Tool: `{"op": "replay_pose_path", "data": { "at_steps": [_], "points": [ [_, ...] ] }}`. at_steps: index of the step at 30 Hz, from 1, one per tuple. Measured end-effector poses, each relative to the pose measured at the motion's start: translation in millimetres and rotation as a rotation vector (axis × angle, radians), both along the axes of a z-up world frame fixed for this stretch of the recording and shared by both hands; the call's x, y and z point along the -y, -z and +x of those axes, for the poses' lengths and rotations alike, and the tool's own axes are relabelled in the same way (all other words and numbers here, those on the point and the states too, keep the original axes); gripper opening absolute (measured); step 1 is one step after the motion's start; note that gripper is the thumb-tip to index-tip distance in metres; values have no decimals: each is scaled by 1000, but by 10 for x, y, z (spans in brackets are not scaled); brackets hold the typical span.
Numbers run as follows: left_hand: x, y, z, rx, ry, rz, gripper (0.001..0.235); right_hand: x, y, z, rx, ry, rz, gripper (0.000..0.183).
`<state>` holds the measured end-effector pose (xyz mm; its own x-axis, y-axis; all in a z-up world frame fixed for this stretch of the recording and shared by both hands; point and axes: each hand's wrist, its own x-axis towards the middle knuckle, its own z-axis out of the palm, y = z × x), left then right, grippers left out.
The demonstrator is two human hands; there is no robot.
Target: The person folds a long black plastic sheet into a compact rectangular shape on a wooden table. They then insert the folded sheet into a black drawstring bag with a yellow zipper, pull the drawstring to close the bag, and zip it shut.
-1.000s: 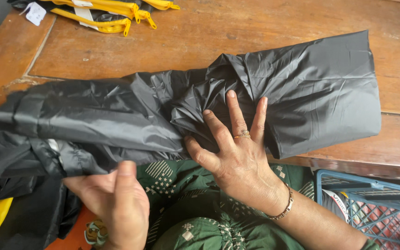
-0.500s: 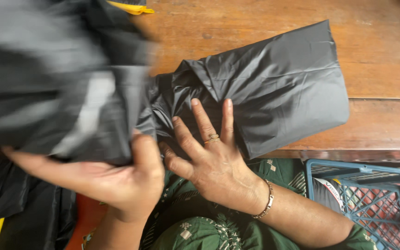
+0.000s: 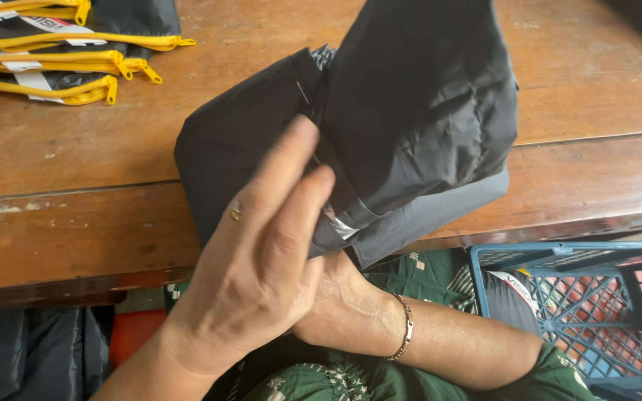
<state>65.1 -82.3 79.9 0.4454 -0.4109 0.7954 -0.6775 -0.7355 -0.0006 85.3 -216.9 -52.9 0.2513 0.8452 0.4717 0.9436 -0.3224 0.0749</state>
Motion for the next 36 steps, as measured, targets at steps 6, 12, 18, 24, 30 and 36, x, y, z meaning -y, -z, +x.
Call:
{"op": "replay_pose_path", "data": {
  "at_steps": [6, 12, 18, 24, 30, 36],
  "points": [
    [-302, -314, 239, -557, 287, -332, 71, 4, -322, -52, -52, 83, -77, 80],
    [-325, -190, 780, -239, 114, -6, 45, 12, -421, -64, 31, 110, -12, 73],
    [-216, -252, 988, -577, -68, 104, 100, 37, -355, -60, 72, 119, -90, 88],
    [-196, -288, 1127, -424, -40, 58, 96, 31, -407, -47, -60, 10, -61, 74],
    [-10, -439, 1151, -371, 268, -56, 70, 53, -603, -44, 770, -63, -559, 57],
    [296, -335, 1352, -547, 101, 92, 73, -13, -497, -63, 204, 168, -20, 46]
  ]
}}
